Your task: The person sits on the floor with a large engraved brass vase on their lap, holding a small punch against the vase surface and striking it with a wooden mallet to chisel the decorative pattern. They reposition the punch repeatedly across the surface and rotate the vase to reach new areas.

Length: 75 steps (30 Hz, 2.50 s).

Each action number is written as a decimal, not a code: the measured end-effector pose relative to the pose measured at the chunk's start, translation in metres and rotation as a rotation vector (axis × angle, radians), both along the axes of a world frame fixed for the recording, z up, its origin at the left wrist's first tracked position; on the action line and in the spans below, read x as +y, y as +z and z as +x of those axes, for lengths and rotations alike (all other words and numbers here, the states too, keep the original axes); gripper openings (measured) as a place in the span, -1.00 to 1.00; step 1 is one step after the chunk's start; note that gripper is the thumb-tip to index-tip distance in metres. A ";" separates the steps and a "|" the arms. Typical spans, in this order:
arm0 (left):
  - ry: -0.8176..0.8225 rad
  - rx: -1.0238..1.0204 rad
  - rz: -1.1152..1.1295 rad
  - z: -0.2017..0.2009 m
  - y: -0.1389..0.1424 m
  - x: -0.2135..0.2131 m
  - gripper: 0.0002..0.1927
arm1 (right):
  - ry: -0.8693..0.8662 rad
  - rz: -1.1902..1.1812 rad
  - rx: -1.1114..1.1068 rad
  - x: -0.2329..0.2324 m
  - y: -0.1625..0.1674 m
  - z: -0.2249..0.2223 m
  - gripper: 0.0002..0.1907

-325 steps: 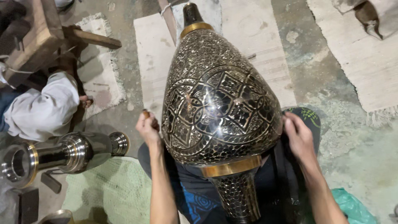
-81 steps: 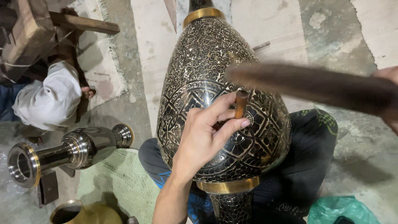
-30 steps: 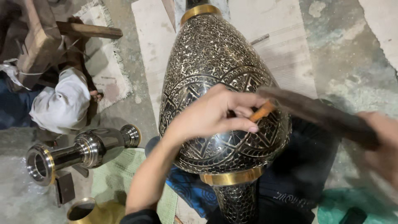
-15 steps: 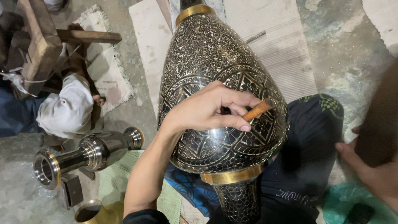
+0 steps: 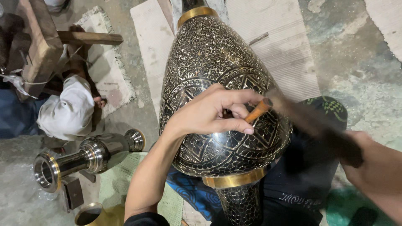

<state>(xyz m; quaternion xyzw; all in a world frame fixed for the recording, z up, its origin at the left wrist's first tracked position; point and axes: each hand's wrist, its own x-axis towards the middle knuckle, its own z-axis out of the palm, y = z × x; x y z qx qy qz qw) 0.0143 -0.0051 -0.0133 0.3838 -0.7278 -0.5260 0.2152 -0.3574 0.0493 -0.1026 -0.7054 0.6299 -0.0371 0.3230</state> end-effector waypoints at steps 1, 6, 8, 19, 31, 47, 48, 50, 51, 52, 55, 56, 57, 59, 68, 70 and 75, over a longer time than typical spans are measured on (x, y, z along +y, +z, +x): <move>-0.001 0.007 -0.001 0.000 -0.001 0.000 -0.38 | 0.054 0.012 0.024 -0.003 -0.001 -0.001 -0.64; -0.003 0.019 -0.033 0.000 -0.001 0.000 -0.40 | -0.018 0.083 -0.179 -0.007 -0.036 -0.027 -0.64; 0.012 0.001 -0.018 0.000 -0.001 0.001 -0.40 | -0.221 0.354 -0.302 -0.006 -0.056 -0.037 -0.65; 0.007 0.051 -0.031 -0.001 -0.002 0.001 -0.41 | -0.052 0.356 -0.137 -0.022 -0.077 -0.057 -0.80; 0.022 -0.006 0.019 -0.001 0.001 -0.001 -0.40 | 0.019 0.052 -0.084 -0.028 -0.059 -0.050 -0.83; 0.005 0.049 0.068 0.000 0.000 -0.004 -0.38 | 0.018 0.242 -0.032 -0.028 -0.076 -0.053 -0.78; 0.002 0.054 0.066 -0.001 -0.001 -0.004 -0.38 | -0.096 0.257 -0.032 -0.026 -0.078 -0.052 -0.74; -0.003 0.065 0.056 0.000 -0.001 -0.004 -0.39 | -0.076 0.249 -0.043 -0.025 -0.082 -0.054 -0.75; -0.012 0.073 0.045 0.000 -0.001 -0.004 -0.41 | -0.017 0.243 -0.065 -0.025 -0.085 -0.056 -0.76; -0.019 0.083 0.036 0.000 0.000 -0.003 -0.42 | 0.010 0.241 -0.077 -0.025 -0.089 -0.059 -0.78; -0.021 0.074 0.058 -0.001 0.002 -0.005 -0.42 | -0.025 0.261 -0.111 -0.025 -0.100 -0.069 -0.79; -0.023 0.071 0.047 -0.001 0.003 -0.005 -0.42 | -0.023 0.258 -0.110 -0.025 -0.101 -0.071 -0.78; -0.025 0.069 0.036 -0.002 0.004 -0.005 -0.43 | -0.024 0.255 -0.115 -0.026 -0.101 -0.072 -0.77; -0.026 0.026 0.039 -0.002 0.006 -0.006 -0.43 | -0.008 0.232 -0.137 -0.026 -0.103 -0.077 -0.74; -0.017 0.014 -0.031 -0.004 0.004 -0.007 -0.48 | 0.053 -0.002 -0.218 -0.012 -0.038 -0.054 -0.49; 0.053 0.018 -0.086 -0.005 0.010 -0.004 -0.56 | -0.038 0.007 -0.255 0.000 -0.026 -0.042 -0.58; 0.399 -0.017 -0.132 -0.018 0.034 0.036 -0.56 | -0.112 -0.125 -0.112 0.024 -0.018 -0.017 -0.60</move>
